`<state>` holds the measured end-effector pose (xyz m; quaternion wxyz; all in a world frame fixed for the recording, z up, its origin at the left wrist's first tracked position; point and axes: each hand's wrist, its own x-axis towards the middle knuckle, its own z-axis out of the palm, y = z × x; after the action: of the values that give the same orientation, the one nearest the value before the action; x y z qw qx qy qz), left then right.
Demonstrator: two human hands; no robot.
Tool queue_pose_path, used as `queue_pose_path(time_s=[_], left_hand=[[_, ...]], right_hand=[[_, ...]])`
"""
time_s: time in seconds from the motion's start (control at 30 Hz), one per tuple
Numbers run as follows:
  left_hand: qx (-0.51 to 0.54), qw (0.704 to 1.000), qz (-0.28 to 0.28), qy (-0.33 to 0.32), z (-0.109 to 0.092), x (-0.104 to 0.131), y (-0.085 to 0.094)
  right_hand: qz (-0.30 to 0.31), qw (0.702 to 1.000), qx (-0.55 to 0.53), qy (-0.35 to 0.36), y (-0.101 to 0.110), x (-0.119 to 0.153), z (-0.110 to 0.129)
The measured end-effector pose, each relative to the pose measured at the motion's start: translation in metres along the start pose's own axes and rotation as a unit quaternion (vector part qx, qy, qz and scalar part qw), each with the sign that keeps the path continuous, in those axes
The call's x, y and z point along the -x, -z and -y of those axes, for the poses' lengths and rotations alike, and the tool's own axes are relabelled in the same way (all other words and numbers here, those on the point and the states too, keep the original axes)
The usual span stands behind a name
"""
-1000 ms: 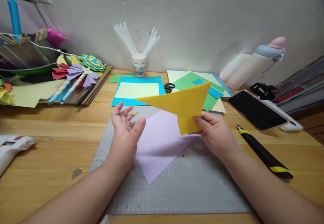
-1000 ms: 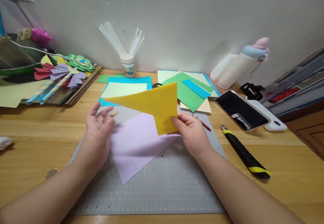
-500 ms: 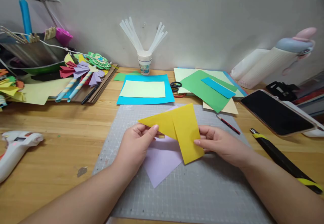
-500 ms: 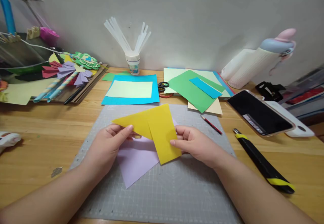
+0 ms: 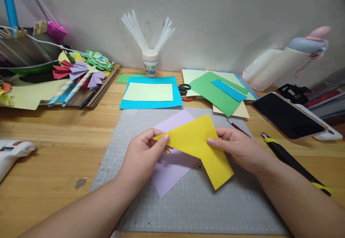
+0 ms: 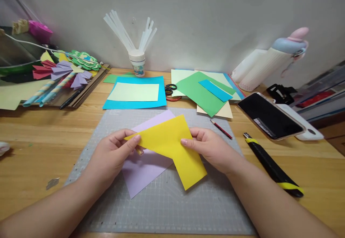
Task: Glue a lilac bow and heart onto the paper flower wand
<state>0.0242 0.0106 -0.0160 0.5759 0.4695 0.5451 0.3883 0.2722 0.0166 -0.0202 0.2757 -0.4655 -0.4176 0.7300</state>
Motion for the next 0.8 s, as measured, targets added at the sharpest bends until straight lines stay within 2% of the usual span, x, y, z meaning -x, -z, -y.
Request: queue_pose_path(time_s=[0.27,0.37,0.4,0.47,0.57,0.6,0.63,0.67,0.7,0.73,0.8], left_hand=[[-0.033,0.999,-0.003,0.022,0.002,0.0,-0.002],[-0.042,0.999,-0.007,0.021,0.003,0.0,-0.002],[-0.045,0.999,-0.009,0.02,0.003,0.0,-0.002],[-0.051,0.999,-0.012,0.016,0.003,0.0,-0.002],[-0.048,0.999,-0.006,0.015,0.004,0.001,-0.002],[-0.044,0.999,-0.003,0.016,0.005,0.001,-0.002],[-0.04,0.999,0.001,0.018,0.005,0.001,-0.002],[-0.036,0.999,0.002,0.02,0.005,0.001,-0.002],[-0.034,0.999,0.002,0.023,0.005,0.001,-0.002],[-0.034,0.999,0.001,0.026,0.005,0.001,-0.002],[-0.037,0.999,-0.002,0.027,0.004,0.001,-0.002]], right_hand=[[-0.038,0.999,0.023,-0.005,-0.003,-0.002,0.004],[-0.134,0.981,0.12,0.079,-0.009,-0.002,0.003],[-0.175,0.961,0.177,0.118,-0.012,-0.002,0.001],[-0.236,0.9,0.318,0.181,-0.02,0.001,-0.006],[-0.25,0.788,0.512,0.233,-0.033,0.006,-0.018],[-0.245,0.759,0.552,0.242,-0.036,0.006,-0.021],[-0.239,0.742,0.576,0.246,-0.037,0.006,-0.023],[-0.231,0.739,0.583,0.246,-0.038,0.006,-0.023],[-0.221,0.749,0.576,0.24,-0.036,0.006,-0.021],[-0.208,0.773,0.554,0.23,-0.033,0.005,-0.018],[-0.176,0.844,0.469,0.192,-0.023,0.005,-0.008]])
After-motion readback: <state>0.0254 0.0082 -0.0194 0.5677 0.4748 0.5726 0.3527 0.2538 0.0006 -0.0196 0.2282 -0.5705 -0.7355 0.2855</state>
